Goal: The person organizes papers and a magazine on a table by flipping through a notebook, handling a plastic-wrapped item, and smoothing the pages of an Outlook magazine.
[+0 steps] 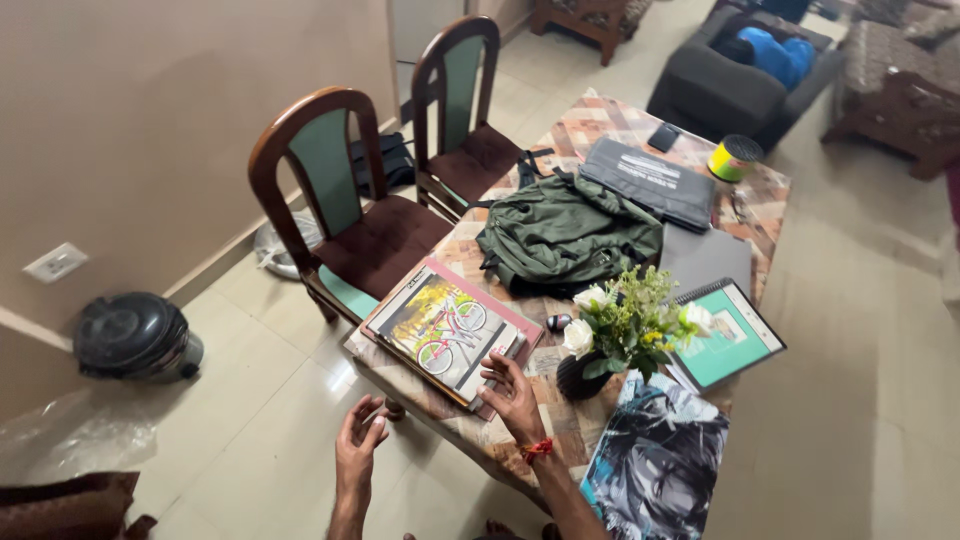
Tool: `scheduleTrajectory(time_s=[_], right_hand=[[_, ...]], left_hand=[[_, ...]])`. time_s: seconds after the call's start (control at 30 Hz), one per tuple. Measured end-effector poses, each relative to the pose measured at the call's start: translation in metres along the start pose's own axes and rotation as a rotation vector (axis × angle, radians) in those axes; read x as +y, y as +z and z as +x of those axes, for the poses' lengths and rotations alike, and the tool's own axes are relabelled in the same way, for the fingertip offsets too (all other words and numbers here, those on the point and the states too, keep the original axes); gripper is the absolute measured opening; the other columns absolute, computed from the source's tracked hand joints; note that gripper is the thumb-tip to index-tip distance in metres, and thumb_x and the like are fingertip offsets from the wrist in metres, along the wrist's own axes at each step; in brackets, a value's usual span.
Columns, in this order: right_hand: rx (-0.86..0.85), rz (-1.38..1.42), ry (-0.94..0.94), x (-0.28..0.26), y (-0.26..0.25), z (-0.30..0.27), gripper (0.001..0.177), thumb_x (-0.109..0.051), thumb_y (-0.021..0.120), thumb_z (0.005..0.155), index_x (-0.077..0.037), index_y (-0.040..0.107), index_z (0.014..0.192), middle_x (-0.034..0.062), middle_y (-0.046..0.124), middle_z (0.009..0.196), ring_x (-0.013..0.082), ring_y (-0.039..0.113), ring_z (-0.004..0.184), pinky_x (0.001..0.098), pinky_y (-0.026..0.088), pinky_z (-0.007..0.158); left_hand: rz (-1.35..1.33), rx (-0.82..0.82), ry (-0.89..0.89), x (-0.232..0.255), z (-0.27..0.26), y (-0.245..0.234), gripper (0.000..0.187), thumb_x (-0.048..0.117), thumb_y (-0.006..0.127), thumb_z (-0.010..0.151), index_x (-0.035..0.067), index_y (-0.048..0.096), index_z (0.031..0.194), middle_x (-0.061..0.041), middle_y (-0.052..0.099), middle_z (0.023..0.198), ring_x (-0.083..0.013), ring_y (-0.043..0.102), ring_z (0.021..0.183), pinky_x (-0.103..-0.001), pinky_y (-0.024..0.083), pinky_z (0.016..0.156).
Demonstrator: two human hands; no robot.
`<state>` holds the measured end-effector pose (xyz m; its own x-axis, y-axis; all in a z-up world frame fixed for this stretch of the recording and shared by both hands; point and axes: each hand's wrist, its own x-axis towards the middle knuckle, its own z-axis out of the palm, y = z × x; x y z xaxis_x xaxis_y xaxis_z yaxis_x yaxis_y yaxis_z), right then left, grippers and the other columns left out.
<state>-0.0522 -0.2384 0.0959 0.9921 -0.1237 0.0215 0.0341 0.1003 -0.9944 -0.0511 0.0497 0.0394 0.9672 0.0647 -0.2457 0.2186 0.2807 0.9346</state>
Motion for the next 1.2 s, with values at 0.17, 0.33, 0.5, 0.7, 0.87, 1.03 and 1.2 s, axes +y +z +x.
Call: scheduleTrajectory(time_s=[0.17, 0.33, 0.5, 0.7, 0.87, 1.03, 1.2], right_hand=[[-0.076, 0.0, 0.009, 0.0, -0.024, 0.004, 0.065, -0.006, 0.077, 0.083, -0.002, 0.051, 0.143, 0.012, 0.063, 0.136, 0.0215, 0.063, 0.122, 0.0363, 0.054, 0.102], [-0.124, 0.013, 0.035, -0.003, -0.043, 0.005, 0.065, -0.004, 0.077, 0.083, -0.003, 0.051, 0.143, 0.0101, 0.064, 0.136, 0.0198, 0.064, 0.121, 0.0346, 0.054, 0.1], [-0.148, -0.003, 0.103, -0.011, -0.058, 0.001, 0.064, -0.008, 0.077, 0.083, -0.005, 0.052, 0.142, 0.0077, 0.065, 0.135, 0.0173, 0.064, 0.121, 0.0346, 0.057, 0.093], [-0.171, -0.056, 0.067, -0.012, -0.08, -0.006, 0.06, -0.011, 0.078, 0.085, -0.006, 0.056, 0.141, 0.0065, 0.067, 0.133, 0.0169, 0.064, 0.121, 0.0309, 0.055, 0.091], [-0.199, -0.03, 0.089, -0.01, -0.101, -0.016, 0.058, -0.009, 0.077, 0.085, -0.007, 0.057, 0.139, 0.0053, 0.067, 0.132, 0.0167, 0.065, 0.121, 0.032, 0.055, 0.093], [-0.22, -0.002, 0.089, -0.007, -0.117, -0.024, 0.054, -0.009, 0.077, 0.086, -0.007, 0.058, 0.137, 0.0049, 0.067, 0.132, 0.0171, 0.064, 0.121, 0.0325, 0.055, 0.093], [-0.206, -0.021, 0.089, -0.016, -0.129, -0.036, 0.051, -0.009, 0.076, 0.087, -0.006, 0.06, 0.135, 0.0053, 0.068, 0.131, 0.0175, 0.065, 0.121, 0.0331, 0.055, 0.093]], left_hand=[[-0.025, 0.054, 0.013, -0.014, -0.02, 0.023, 0.053, 0.012, 0.066, 0.092, 0.003, 0.054, 0.143, -0.008, 0.067, 0.133, -0.0186, 0.065, 0.116, -0.033, 0.053, 0.088], [-0.029, 0.115, 0.018, -0.024, -0.047, 0.04, 0.051, 0.013, 0.066, 0.092, 0.003, 0.055, 0.141, -0.008, 0.068, 0.131, -0.0188, 0.066, 0.116, -0.034, 0.054, 0.089], [0.008, 0.17, 0.009, -0.024, -0.068, 0.056, 0.05, 0.013, 0.065, 0.092, 0.003, 0.055, 0.14, -0.009, 0.068, 0.131, -0.02, 0.067, 0.117, -0.036, 0.055, 0.09], [0.022, 0.197, 0.017, -0.025, -0.085, 0.078, 0.049, 0.014, 0.065, 0.093, 0.002, 0.055, 0.139, -0.01, 0.068, 0.132, -0.0209, 0.066, 0.117, -0.036, 0.055, 0.088], [0.04, 0.214, 0.015, -0.031, -0.102, 0.097, 0.048, 0.013, 0.064, 0.093, 0.002, 0.056, 0.139, -0.011, 0.068, 0.131, -0.0213, 0.067, 0.117, -0.035, 0.055, 0.088], [0.044, 0.204, 0.028, -0.037, -0.115, 0.108, 0.048, 0.011, 0.064, 0.093, 0.002, 0.056, 0.139, -0.011, 0.069, 0.13, -0.0218, 0.067, 0.117, -0.035, 0.055, 0.087], [0.075, 0.188, 0.028, -0.036, -0.126, 0.115, 0.046, 0.011, 0.063, 0.094, 0.001, 0.057, 0.138, -0.011, 0.069, 0.13, -0.0215, 0.067, 0.117, -0.035, 0.055, 0.088]])
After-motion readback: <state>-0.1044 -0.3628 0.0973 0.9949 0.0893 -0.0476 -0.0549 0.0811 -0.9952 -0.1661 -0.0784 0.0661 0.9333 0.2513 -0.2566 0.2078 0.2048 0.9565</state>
